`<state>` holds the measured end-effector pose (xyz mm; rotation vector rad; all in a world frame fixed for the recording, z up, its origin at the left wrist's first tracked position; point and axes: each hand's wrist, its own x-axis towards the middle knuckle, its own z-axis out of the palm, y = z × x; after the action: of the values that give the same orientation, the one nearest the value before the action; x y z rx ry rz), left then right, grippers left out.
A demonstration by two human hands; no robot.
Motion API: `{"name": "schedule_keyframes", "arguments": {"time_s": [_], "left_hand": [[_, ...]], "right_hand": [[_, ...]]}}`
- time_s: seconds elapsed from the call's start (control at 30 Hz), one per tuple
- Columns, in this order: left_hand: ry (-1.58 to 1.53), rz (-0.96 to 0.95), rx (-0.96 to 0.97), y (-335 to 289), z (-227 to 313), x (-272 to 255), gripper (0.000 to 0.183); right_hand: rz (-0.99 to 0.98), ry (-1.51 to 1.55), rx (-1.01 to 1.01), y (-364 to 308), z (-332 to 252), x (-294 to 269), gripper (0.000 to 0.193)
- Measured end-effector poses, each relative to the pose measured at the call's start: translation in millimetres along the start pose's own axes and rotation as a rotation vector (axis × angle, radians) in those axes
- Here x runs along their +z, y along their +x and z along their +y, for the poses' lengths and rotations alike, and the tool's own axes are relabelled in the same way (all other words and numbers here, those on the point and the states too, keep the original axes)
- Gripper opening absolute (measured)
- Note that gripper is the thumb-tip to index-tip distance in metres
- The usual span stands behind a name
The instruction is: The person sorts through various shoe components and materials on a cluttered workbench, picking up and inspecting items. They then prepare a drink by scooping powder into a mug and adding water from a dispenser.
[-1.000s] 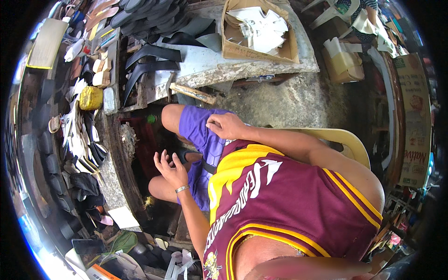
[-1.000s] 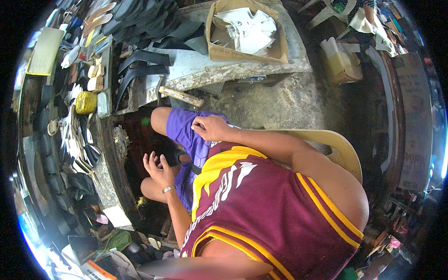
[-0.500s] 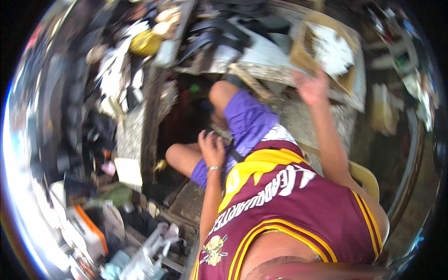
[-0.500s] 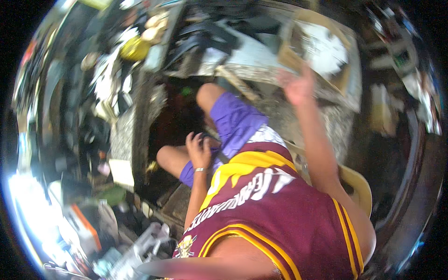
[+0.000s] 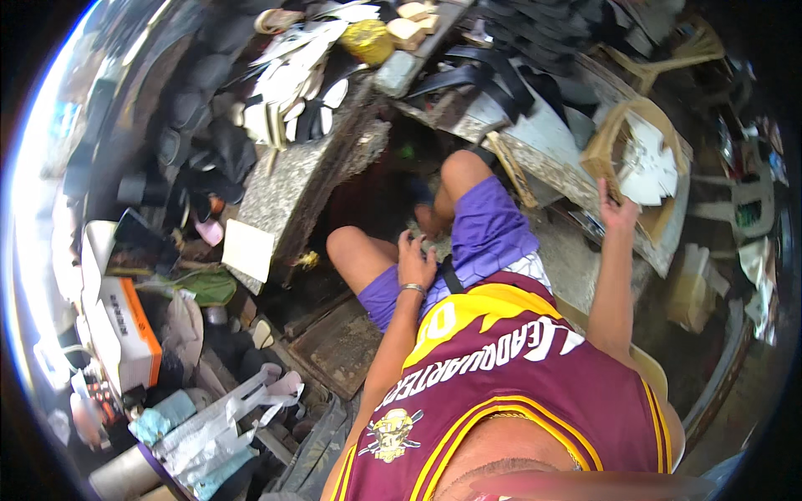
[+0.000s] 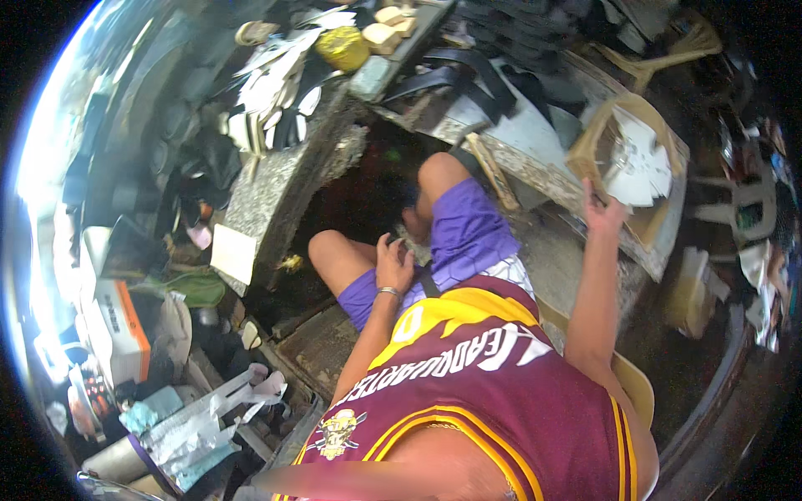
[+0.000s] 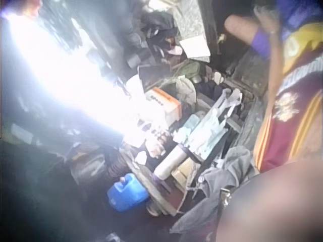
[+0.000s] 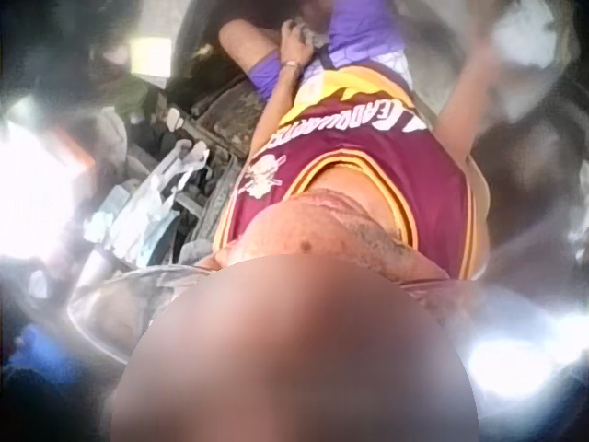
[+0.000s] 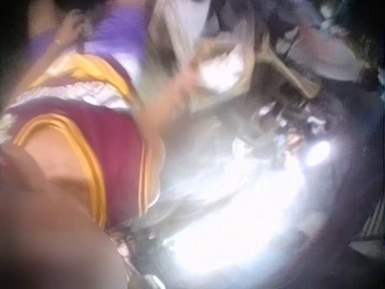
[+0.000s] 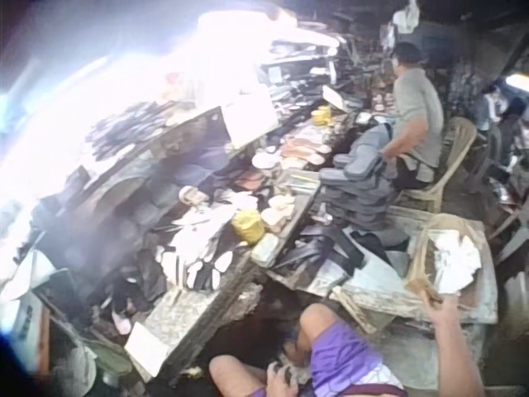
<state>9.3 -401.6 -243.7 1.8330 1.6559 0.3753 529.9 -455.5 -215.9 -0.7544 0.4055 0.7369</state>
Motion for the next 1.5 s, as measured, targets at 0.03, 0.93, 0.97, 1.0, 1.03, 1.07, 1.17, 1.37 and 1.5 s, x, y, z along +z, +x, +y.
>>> {"name": "schedule_keyframes", "arguments": {"time_s": [0.03, 0.93, 0.97, 1.0, 1.03, 1.07, 1.17, 1.37, 1.5], "left_hand": [[0.001, 0.015, 0.002, 4, 0, 5, 0.043], [-0.263, -0.12, 0.026, 32, -33, -41, 0.046], [-0.285, -0.132, 0.018, 36, -34, -42, 0.045], [-0.288, -0.117, 0.039, 40, -35, -43, 0.045], [-0.296, -0.114, 0.054, 43, -36, -44, 0.045], [-0.299, -0.134, 0.038, 47, -35, -42, 0.044], [-0.268, -0.126, 0.096, 55, -30, -34, 0.043], [-0.237, -0.083, 0.137, 70, -24, -12, 0.044], [-0.237, -0.08, 0.085, 74, -23, -9, 0.042]], "right_hand": [[-0.001, 0.01, -0.028, 4, 5, -6, 0.046], [0.337, 0.212, -0.654, -90, -151, -117, 0.057], [0.354, 0.206, -0.665, -92, -149, -119, 0.057], [0.37, 0.195, -0.668, -95, -147, -121, 0.057], [0.38, 0.191, -0.67, -97, -143, -123, 0.057], [0.383, 0.182, -0.67, -98, -141, -125, 0.057], [0.385, 0.173, -0.666, -96, -138, -128, 0.058], [0.394, 0.141, -0.654, -74, -121, -93, 0.059], [0.273, 0.078, -0.452, -53, -76, -51, 0.05]]}}
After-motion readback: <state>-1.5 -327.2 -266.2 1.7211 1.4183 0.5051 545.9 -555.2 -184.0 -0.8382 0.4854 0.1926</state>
